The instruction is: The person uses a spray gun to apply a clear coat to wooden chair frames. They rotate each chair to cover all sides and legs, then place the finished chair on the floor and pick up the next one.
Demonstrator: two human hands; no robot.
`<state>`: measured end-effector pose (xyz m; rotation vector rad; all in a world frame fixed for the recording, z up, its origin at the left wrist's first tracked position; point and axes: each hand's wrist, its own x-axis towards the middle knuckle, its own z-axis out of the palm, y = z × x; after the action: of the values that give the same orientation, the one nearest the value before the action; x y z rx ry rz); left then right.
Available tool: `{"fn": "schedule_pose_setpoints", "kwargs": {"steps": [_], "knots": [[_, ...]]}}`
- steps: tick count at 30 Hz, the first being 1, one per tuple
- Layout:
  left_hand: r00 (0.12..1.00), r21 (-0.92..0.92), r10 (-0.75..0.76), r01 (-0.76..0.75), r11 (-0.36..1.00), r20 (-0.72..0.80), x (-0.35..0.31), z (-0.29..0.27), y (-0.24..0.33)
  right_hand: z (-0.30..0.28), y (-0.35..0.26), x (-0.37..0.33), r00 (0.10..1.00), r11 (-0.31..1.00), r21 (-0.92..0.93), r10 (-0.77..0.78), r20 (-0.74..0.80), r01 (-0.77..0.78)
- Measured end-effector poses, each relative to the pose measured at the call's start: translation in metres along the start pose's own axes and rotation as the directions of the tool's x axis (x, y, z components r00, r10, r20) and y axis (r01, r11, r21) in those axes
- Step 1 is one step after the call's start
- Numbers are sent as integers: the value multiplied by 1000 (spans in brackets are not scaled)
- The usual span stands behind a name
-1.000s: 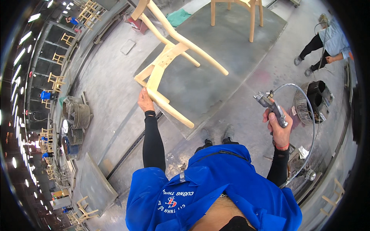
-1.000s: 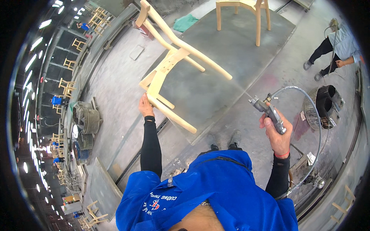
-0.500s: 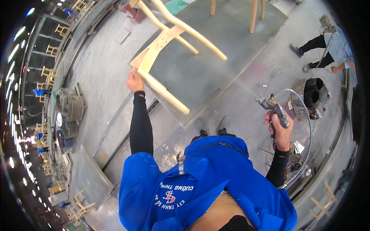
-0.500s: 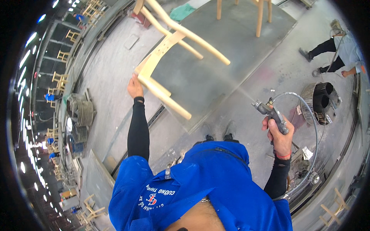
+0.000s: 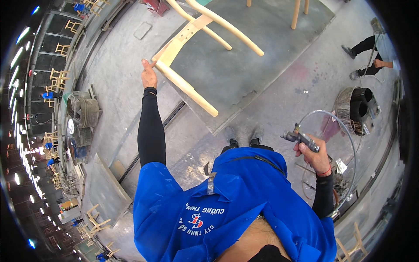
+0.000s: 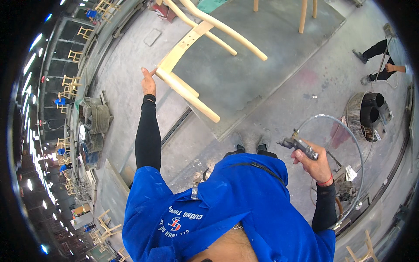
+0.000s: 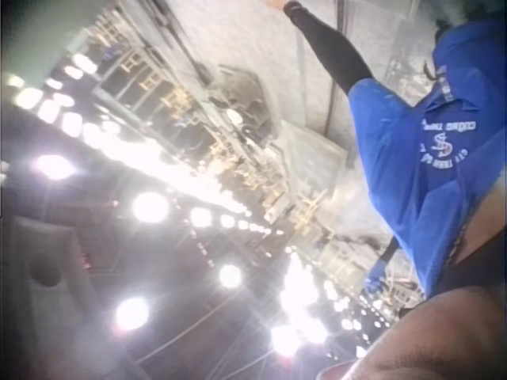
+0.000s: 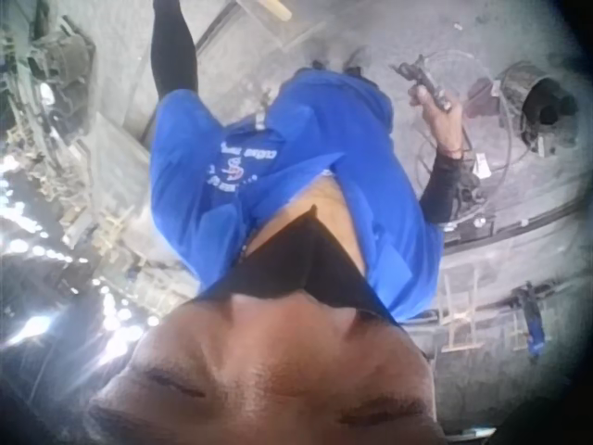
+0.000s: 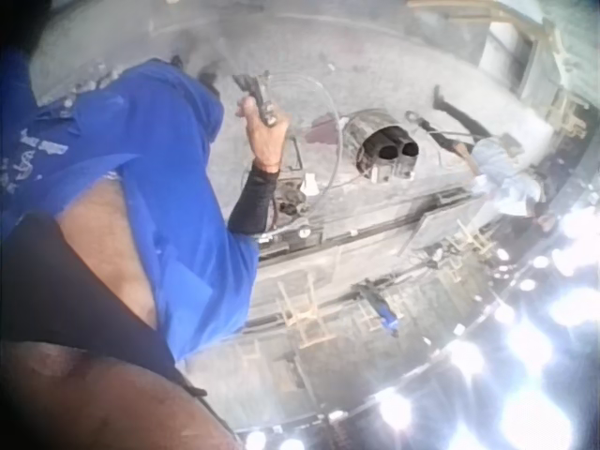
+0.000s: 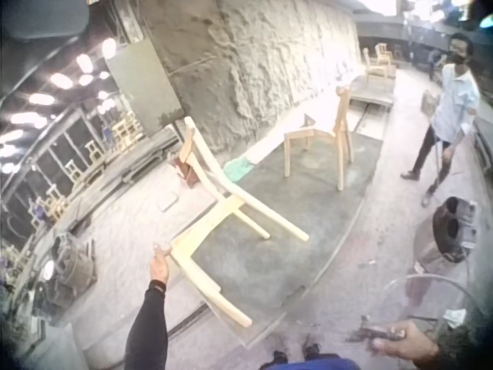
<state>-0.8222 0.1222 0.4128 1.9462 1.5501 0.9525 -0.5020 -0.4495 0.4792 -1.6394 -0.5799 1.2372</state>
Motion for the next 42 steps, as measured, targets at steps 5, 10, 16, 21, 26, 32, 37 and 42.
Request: {"fn": "schedule_pose_setpoints", "kwargs": {"steps": [5,10,16,21,26,32,37,42], "knots": [[997,23,-10,9,1000,70,-2,-4,14,11,-24,21,968,944,219,-250,-7,245],[995,78,-33,26,997,98,-2,-3,9,12,-20,69,973,949,235,-227,47,211],[967,107,194,-213,971,166,7,-2,-13,51,51,191,996,998,-23,-61,59,62],[977,75,147,-160,984,157,6,-7,-13,111,37,247,982,967,178,-188,20,181],[986,16,100,-103,995,130,2,-8,-7,167,-4,296,934,896,294,-357,29,334],[992,-60,65,-59,996,107,0,-3,-3,189,26,340,942,928,-168,-317,110,332],[996,-86,-10,18,996,94,2,2,0,171,21,336,923,919,-177,-373,-100,352],[996,-156,-5,19,988,91,8,10,-4,129,-31,329,794,858,-122,-509,-331,499]]}}
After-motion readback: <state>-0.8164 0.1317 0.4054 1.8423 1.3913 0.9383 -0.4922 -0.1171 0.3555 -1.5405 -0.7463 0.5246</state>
